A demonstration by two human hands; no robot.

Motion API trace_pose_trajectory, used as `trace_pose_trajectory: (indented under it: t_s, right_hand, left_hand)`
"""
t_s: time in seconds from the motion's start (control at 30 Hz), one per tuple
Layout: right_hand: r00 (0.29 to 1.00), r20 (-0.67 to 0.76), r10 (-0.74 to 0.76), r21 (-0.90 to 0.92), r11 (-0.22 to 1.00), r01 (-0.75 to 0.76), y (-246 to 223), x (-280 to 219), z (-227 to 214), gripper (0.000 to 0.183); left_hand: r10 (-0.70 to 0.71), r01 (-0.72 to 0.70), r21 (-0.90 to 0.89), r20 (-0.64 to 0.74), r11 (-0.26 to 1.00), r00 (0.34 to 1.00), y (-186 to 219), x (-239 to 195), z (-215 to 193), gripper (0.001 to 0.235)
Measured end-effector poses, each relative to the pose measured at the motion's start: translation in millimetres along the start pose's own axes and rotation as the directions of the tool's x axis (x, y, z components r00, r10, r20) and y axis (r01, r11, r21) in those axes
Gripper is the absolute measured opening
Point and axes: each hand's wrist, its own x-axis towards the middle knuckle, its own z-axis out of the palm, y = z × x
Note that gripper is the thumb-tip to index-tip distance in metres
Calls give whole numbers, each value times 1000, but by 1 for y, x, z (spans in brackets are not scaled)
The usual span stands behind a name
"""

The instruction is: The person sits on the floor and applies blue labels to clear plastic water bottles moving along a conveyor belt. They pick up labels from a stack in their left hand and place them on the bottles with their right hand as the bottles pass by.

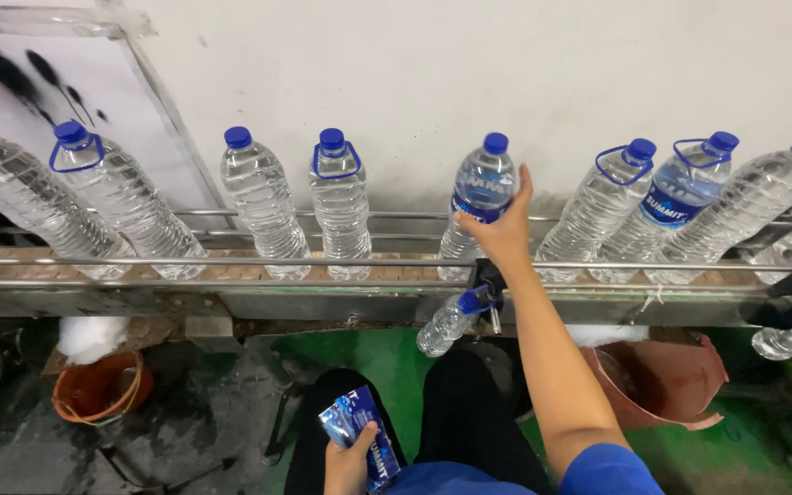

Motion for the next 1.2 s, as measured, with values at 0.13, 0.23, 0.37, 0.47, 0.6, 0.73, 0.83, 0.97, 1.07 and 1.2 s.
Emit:
trace_pose_trajectory:
  t_s: [0.13,0.23,0.37,0.47,0.6,0.73,0.83,0.97,1.07,1.2]
  right_hand:
    - [996,17,83,-60,995,-82,7,-37,-12,127]
    - [911,-272,-310,-358,911,203,11,-111,21,98]
    - [766,627,-142,16,985,169,35,-207,55,50]
    - [425,895,135,-74,985,-158,62,-214,71,33]
    - [18,970,-241,223,866,-447,15,-167,60,27]
    - [178,916,-360,309,915,260,-81,-87,68,19]
    - [896,444,-32,-330,923,196,-115,-9,80,20]
    - [698,296,-652,-287,636,716,-100,65,105,22]
    - [763,308,-569,-457,615,643,-86,62,113,47]
    - [948,290,-130,-235,951,203,-102,17,102,100]
  left_hand:
    - [47,-40,160,-38,986,998,-6,-3,6,38]
    - [37,-35,46,-46,998,998,1,-12,12,56]
    - [140,-148,-35,-168,988,976,-12,11,6,43]
    - [88,-122,-191,-176,974,981,1,0,6,44]
    - [170,-185,-93,-145,978,975,-17,27,-10,45]
    - [281,-229,-360,98,904,955,-25,15,-8,26]
    - [155,-88,-389,144,917,977,-9,-21,-5,23]
    - [146,-127,-145,135,981,980,-14,-12,-13,32]
    - [140,-141,-2,90,990,986,-12,-3,-27,30]
    - [151,-150,-50,21,987,988,-26,31,-46,25]
